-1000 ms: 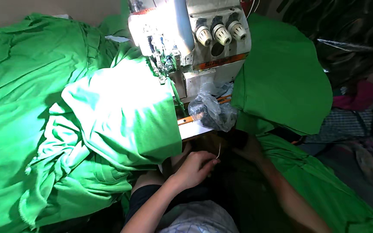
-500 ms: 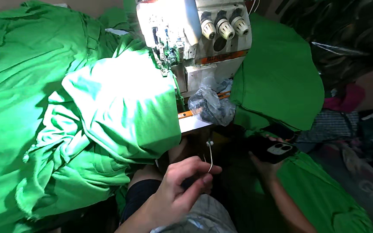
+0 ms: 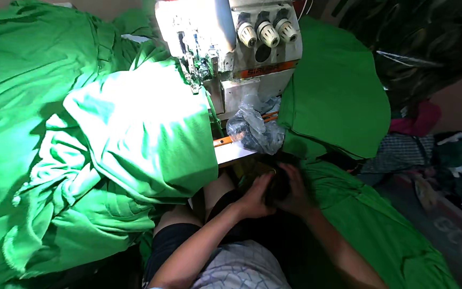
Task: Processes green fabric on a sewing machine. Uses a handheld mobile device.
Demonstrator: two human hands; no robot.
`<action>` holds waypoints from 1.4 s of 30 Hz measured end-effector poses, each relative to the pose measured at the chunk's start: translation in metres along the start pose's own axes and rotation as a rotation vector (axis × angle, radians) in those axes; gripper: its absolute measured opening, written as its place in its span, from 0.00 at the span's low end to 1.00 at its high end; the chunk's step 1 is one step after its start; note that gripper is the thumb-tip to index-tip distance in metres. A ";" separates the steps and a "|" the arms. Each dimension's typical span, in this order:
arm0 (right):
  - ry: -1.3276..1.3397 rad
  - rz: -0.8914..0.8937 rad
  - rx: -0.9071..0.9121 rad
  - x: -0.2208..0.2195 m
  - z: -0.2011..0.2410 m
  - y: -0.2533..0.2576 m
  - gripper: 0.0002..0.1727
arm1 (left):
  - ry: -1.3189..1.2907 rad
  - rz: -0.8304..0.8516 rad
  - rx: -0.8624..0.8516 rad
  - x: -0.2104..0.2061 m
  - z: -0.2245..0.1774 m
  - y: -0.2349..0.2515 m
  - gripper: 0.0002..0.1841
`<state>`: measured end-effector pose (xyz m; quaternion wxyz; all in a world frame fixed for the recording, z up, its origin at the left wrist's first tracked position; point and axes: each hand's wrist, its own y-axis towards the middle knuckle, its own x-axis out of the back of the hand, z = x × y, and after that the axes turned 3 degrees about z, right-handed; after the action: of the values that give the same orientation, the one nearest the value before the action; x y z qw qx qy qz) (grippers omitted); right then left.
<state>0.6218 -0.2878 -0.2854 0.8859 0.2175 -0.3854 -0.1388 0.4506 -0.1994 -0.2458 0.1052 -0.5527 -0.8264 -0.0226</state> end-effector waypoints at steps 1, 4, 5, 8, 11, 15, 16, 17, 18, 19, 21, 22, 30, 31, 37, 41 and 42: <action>-0.038 0.033 0.018 -0.001 0.000 -0.002 0.55 | -0.067 0.042 0.020 0.001 -0.002 -0.002 0.54; -0.051 0.083 -0.014 -0.006 -0.004 -0.010 0.55 | -0.132 0.075 0.100 0.002 0.001 -0.006 0.44; -0.061 0.098 -0.047 -0.008 -0.003 -0.012 0.57 | -0.125 0.015 0.119 -0.001 0.002 -0.007 0.36; -0.067 0.142 -0.162 -0.003 0.003 -0.013 0.66 | -0.247 -0.169 0.302 -0.007 0.010 -0.009 0.20; -0.198 0.103 -0.081 0.005 -0.005 -0.031 0.35 | -0.338 -0.313 0.382 -0.008 0.016 -0.018 0.20; -0.338 0.958 -0.352 0.000 -0.001 -0.021 0.21 | -0.500 -0.518 0.302 -0.010 0.015 -0.023 0.18; -0.405 1.127 -0.460 -0.013 -0.006 -0.016 0.26 | -0.513 -0.534 0.276 -0.010 0.015 -0.023 0.17; -0.484 1.199 -0.515 -0.026 -0.015 -0.014 0.29 | -0.510 -0.542 0.259 -0.011 0.015 -0.023 0.17; -0.553 1.222 -0.540 -0.035 -0.024 -0.015 0.30 | -0.507 -0.542 0.251 -0.011 0.015 -0.023 0.17; -0.609 1.212 -0.547 -0.041 -0.030 -0.018 0.30 | -0.510 -0.537 0.246 -0.011 0.016 -0.024 0.17; -0.676 1.196 -0.567 -0.043 -0.036 -0.023 0.32 | -0.509 -0.521 0.247 -0.009 0.018 -0.024 0.17; -0.700 1.215 -0.609 -0.039 -0.033 -0.023 0.32 | -0.504 -0.518 0.247 -0.008 0.018 -0.024 0.17; -0.716 1.059 -0.789 0.038 -0.009 -0.018 0.21 | -0.515 -0.580 0.237 -0.004 0.015 -0.031 0.18; -0.693 0.984 -0.753 0.045 -0.010 -0.024 0.21 | -0.533 -0.599 0.239 -0.005 0.015 -0.032 0.18; -0.709 0.866 -0.700 0.071 -0.006 -0.050 0.24 | -0.445 -0.523 0.167 -0.006 0.018 -0.058 0.20; -0.704 0.598 -0.527 0.090 -0.007 -0.078 0.22 | -0.266 -0.485 -0.036 -0.010 0.014 -0.082 0.19; -0.686 0.545 -0.486 0.094 -0.009 -0.084 0.22 | -0.245 -0.511 -0.118 -0.011 0.011 -0.086 0.19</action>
<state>0.6839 -0.3969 -0.2738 0.7374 -0.1617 -0.6537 -0.0515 0.3739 -0.2415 -0.2518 -0.0370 -0.3303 -0.9427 -0.0293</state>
